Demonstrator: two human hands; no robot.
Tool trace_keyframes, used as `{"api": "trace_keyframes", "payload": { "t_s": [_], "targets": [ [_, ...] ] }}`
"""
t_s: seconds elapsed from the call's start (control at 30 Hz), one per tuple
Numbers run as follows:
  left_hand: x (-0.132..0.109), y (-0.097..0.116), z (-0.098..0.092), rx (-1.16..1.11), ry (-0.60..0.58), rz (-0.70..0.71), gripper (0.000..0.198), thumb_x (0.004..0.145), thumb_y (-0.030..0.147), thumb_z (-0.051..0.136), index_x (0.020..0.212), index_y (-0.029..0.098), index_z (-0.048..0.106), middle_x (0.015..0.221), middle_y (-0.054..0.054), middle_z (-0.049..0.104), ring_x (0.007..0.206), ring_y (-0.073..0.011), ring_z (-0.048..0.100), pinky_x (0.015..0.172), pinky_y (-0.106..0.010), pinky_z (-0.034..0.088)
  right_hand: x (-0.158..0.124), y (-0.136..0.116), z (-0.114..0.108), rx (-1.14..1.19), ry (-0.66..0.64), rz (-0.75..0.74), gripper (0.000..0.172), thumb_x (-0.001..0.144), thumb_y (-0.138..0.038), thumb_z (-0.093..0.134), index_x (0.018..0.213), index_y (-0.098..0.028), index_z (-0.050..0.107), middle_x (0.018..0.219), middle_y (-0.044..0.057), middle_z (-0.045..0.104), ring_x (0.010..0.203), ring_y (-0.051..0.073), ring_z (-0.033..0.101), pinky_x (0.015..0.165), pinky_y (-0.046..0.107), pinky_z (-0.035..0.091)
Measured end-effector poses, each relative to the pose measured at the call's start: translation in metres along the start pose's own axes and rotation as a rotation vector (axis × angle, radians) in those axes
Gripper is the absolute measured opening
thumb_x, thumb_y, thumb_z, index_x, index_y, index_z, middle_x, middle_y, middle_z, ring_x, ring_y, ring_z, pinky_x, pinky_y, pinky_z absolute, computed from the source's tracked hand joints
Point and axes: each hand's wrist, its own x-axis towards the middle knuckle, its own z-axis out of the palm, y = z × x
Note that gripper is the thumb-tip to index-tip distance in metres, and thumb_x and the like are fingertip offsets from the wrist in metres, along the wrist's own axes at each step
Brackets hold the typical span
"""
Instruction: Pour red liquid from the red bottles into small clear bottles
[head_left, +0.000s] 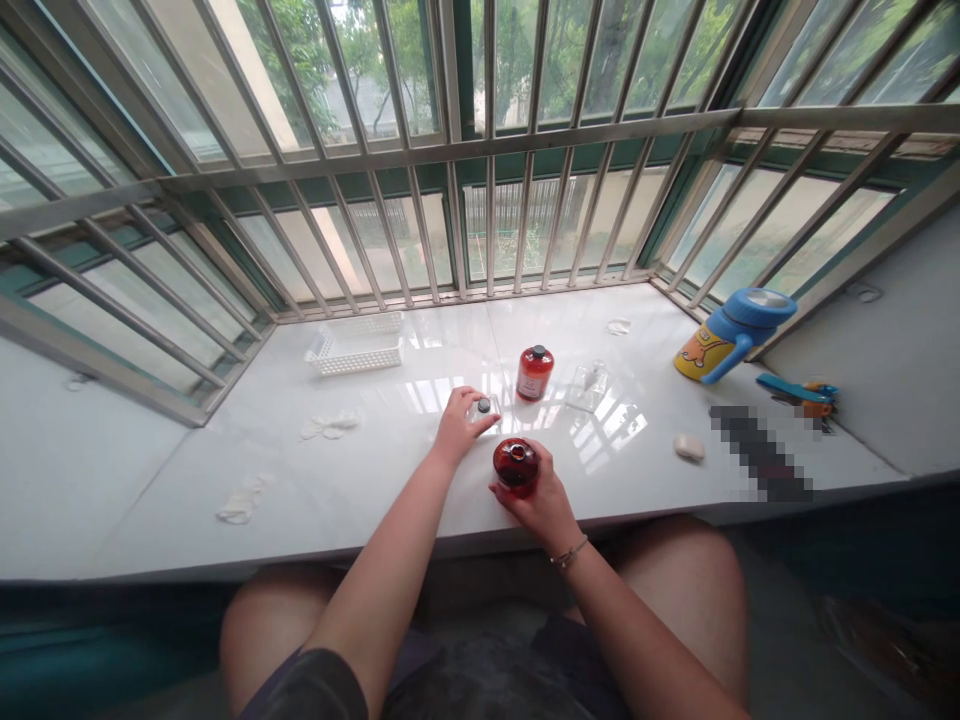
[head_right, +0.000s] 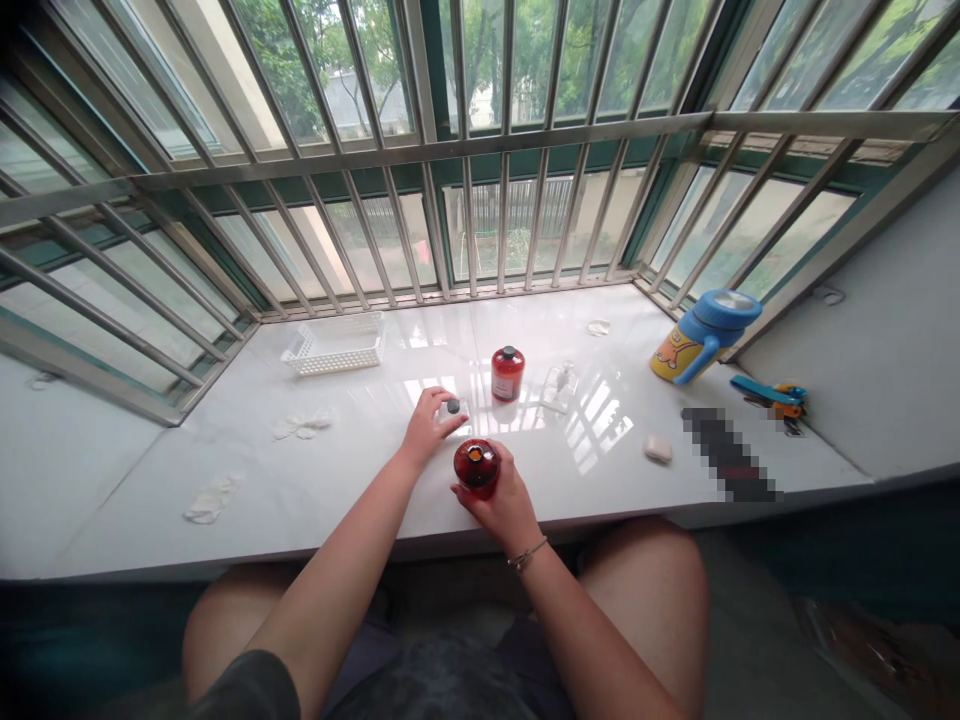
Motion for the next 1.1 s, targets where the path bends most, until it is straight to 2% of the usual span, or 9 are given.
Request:
{"api": "trace_keyframes", "payload": {
  "t_s": [0.17, 0.3, 0.37, 0.53, 0.63, 0.73, 0.93, 1.03, 1.1],
  "targets": [
    [0.036, -0.009, 0.016, 0.01, -0.018, -0.022, 0.041, 0.088, 0.044, 0.083, 0.118, 0.021, 0.068, 0.138, -0.015, 0.056, 0.136, -0.0313, 0.055, 0.121, -0.048, 0.042, 0.0, -0.001, 0.004, -0.019, 0.027, -0.02, 0.087, 0.083, -0.053, 0.086, 0.15, -0.024, 0.039, 0.139, 0.017, 0.065, 0.122, 0.033, 0.072, 0.105, 0.051, 0.061],
    [0.037, -0.011, 0.002, 0.151, -0.019, 0.039, 0.089, 0.077, 0.05, 0.092, 0.149, 0.02, 0.048, 0.161, -0.021, 0.042, 0.155, -0.0393, 0.038, 0.129, -0.058, 0.03, 0.001, 0.0, 0.005, -0.036, 0.034, -0.033, 0.087, 0.083, -0.052, 0.086, 0.151, -0.025, 0.038, 0.139, 0.016, 0.065, 0.123, 0.033, 0.071, 0.105, 0.05, 0.061],
    [0.025, -0.018, -0.024, 0.275, 0.008, 0.042, 0.096, 0.078, 0.053, 0.09, 0.155, 0.02, 0.042, 0.166, -0.022, 0.038, 0.157, -0.0414, 0.034, 0.13, -0.06, 0.027, 0.001, 0.001, 0.005, -0.037, 0.032, -0.038, 0.088, 0.083, -0.052, 0.085, 0.152, -0.026, 0.037, 0.141, 0.016, 0.065, 0.125, 0.034, 0.07, 0.106, 0.051, 0.06],
    [-0.022, -0.056, -0.124, 0.689, 0.076, -0.124, 0.058, 0.096, 0.037, 0.062, 0.145, 0.008, 0.052, 0.151, -0.028, 0.054, 0.149, -0.042, 0.044, 0.129, -0.058, 0.027, 0.0, 0.002, 0.005, -0.038, 0.032, -0.015, 0.087, 0.083, -0.053, 0.085, 0.152, -0.025, 0.038, 0.141, 0.017, 0.065, 0.124, 0.036, 0.07, 0.105, 0.054, 0.06],
    [-0.045, -0.074, -0.176, 0.874, 0.032, -0.299, 0.051, 0.088, 0.019, 0.055, 0.137, 0.007, 0.057, 0.143, -0.028, 0.062, 0.144, -0.0418, 0.049, 0.126, -0.06, 0.029, 0.0, 0.001, 0.006, -0.035, 0.039, -0.013, 0.087, 0.083, -0.053, 0.085, 0.151, -0.025, 0.039, 0.139, 0.017, 0.065, 0.123, 0.036, 0.071, 0.104, 0.054, 0.061],
    [-0.056, -0.077, -0.203, 0.882, 0.01, -0.331, 0.048, 0.08, 0.012, 0.053, 0.127, 0.014, 0.064, 0.131, -0.021, 0.071, 0.134, -0.0379, 0.058, 0.122, -0.057, 0.036, 0.0, 0.001, 0.006, -0.043, 0.044, -0.01, 0.087, 0.083, -0.053, 0.085, 0.152, -0.025, 0.039, 0.138, 0.017, 0.066, 0.122, 0.036, 0.071, 0.103, 0.054, 0.061],
    [-0.049, -0.066, -0.209, 0.83, 0.008, -0.306, 0.03, 0.086, 0.019, 0.055, 0.112, 0.019, 0.069, 0.122, -0.017, 0.075, 0.127, -0.037, 0.062, 0.117, -0.056, 0.043, 0.001, 0.001, 0.01, -0.07, 0.06, -0.041, 0.088, 0.083, -0.052, 0.085, 0.152, -0.025, 0.039, 0.138, 0.017, 0.065, 0.122, 0.035, 0.071, 0.103, 0.052, 0.062],
    [-0.041, -0.041, -0.186, 0.707, 0.081, -0.307, 0.029, 0.091, 0.03, 0.061, 0.117, 0.02, 0.069, 0.126, -0.015, 0.074, 0.123, -0.0353, 0.065, 0.114, -0.055, 0.048, 0.001, 0.002, 0.012, -0.079, 0.067, -0.059, 0.089, 0.083, -0.051, 0.085, 0.154, -0.025, 0.038, 0.139, 0.017, 0.064, 0.123, 0.035, 0.071, 0.103, 0.052, 0.062],
    [-0.04, -0.007, -0.158, 0.346, 0.239, -0.364, 0.038, 0.092, 0.044, 0.069, 0.123, 0.022, 0.067, 0.13, -0.013, 0.073, 0.116, -0.0322, 0.07, 0.106, -0.053, 0.056, 0.0, 0.003, 0.012, -0.084, 0.068, -0.063, 0.09, 0.083, -0.051, 0.086, 0.154, -0.025, 0.037, 0.139, 0.017, 0.064, 0.123, 0.035, 0.071, 0.103, 0.052, 0.062]
  ]
}}
